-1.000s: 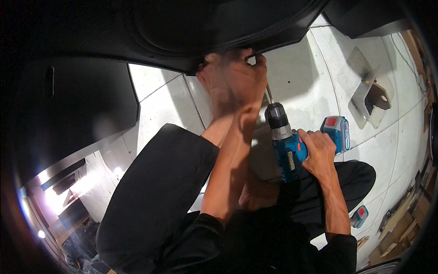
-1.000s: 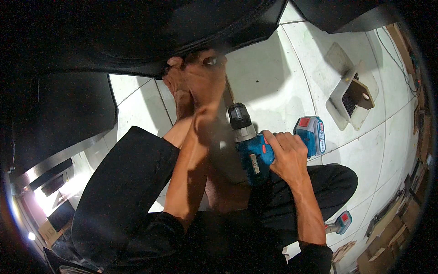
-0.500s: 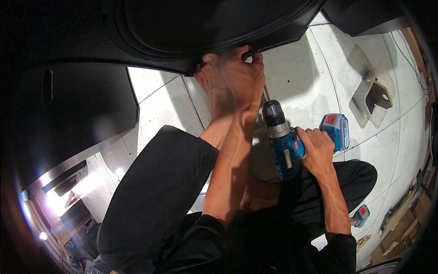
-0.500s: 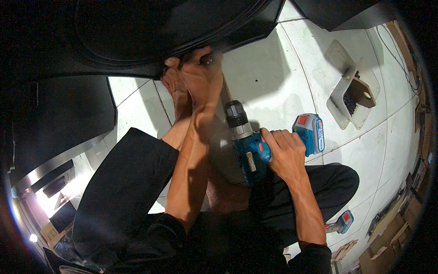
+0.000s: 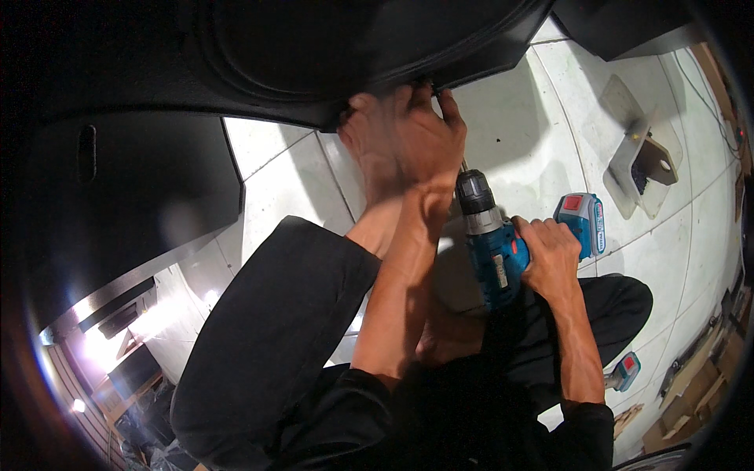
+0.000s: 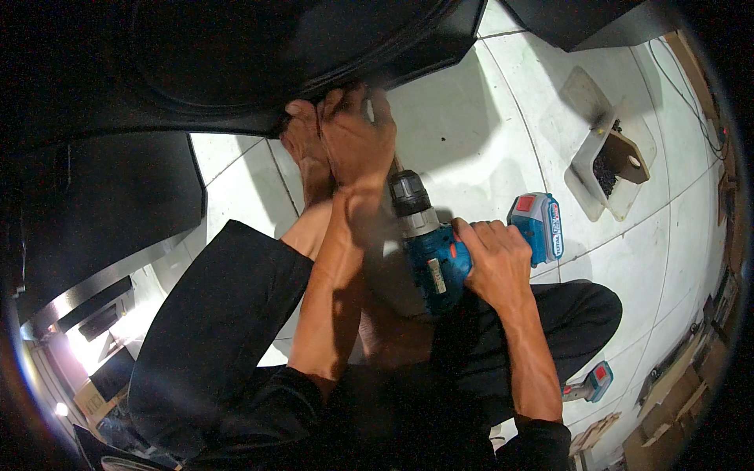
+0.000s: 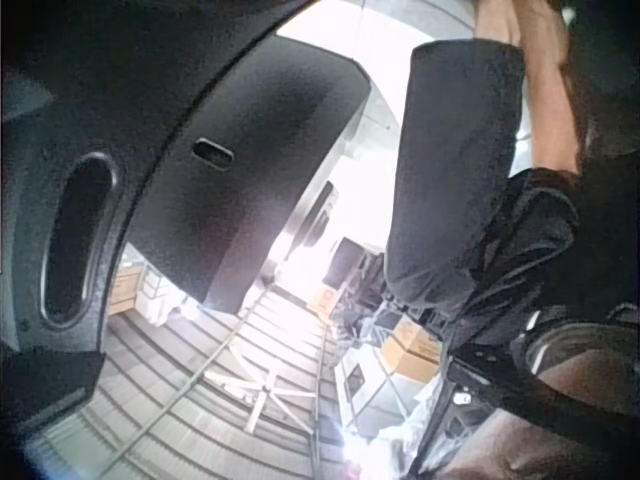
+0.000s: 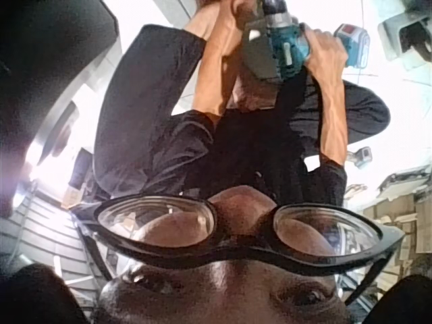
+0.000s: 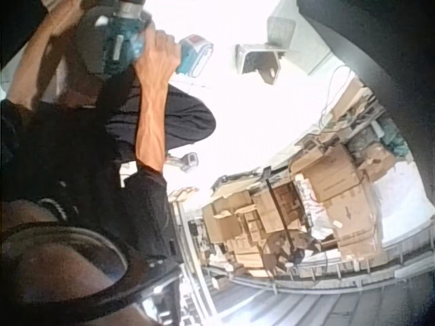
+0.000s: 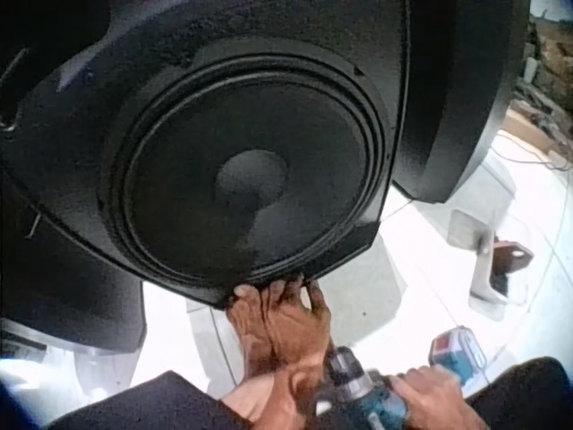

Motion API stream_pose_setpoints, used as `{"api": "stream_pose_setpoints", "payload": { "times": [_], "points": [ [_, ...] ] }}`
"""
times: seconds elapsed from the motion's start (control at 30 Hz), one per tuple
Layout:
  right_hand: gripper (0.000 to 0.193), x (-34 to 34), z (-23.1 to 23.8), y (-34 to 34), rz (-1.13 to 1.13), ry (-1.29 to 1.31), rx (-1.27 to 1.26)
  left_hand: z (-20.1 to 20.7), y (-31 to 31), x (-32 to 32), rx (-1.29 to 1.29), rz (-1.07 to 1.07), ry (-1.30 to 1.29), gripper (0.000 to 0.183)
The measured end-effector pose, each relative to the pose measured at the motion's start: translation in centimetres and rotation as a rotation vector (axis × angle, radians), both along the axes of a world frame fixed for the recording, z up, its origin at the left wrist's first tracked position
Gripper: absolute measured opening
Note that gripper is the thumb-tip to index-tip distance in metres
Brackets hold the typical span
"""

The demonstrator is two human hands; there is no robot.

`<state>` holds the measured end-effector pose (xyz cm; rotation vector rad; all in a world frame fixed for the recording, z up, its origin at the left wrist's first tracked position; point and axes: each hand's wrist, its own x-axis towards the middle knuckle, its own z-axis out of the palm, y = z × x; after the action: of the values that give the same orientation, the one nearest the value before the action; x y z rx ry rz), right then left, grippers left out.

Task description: The person installs a speaker into a large black speaker enclosure. They position the speaker, then use a cordless drill to secure it with multiple screws. The person works on the floor in a workshop environment.

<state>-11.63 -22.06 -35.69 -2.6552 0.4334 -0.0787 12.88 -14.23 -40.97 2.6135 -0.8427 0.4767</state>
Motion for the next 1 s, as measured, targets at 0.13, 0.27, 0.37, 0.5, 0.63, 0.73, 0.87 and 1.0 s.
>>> {"api": "stream_pose_setpoints", "payload": {
  "times": [0.13,0.27,0.37,0.5,0.63,0.73,0.87,1.0],
  "points": [
    [0.045,0.2,0.1,0.1,0.003,-0.04,-0.003,-3.0,0.0,1.4,-0.194,-0.075,-0.114,0.025],
    [0.041,-0.3,-0.4,-0.1,-0.01,-0.035,-0.01,0.7,-2.0,-1.2,-0.268,-0.04,0.208,0.028],
    [0.038,-0.1,-0.2,-0.1,0.001,-0.031,-0.01,1.4,-1.8,-1.1,-0.264,-0.039,0.158,0.028],
    [0.035,0.1,0.0,0.0,-0.002,-0.035,0.001,1.6,-1.8,-1.1,-0.253,-0.011,0.188,0.03],
    [0.032,0.2,0.1,0.1,0.002,-0.025,0.013,1.7,-1.7,-0.9,-0.285,-0.036,0.182,0.03],
    [0.029,0.1,0.0,0.0,0.004,-0.009,-0.001,1.9,-2.0,-1.0,-0.272,-0.038,0.121,0.029],
    [0.029,0.2,-0.2,0.0,0.006,-0.032,-0.014,2.1,-2.2,-0.8,-0.309,-0.038,0.093,0.027],
    [0.032,0.1,-0.5,0.0,0.007,-0.022,-0.014,1.8,-2.2,-0.5,-0.305,-0.034,0.089,0.026]
  ]
}}
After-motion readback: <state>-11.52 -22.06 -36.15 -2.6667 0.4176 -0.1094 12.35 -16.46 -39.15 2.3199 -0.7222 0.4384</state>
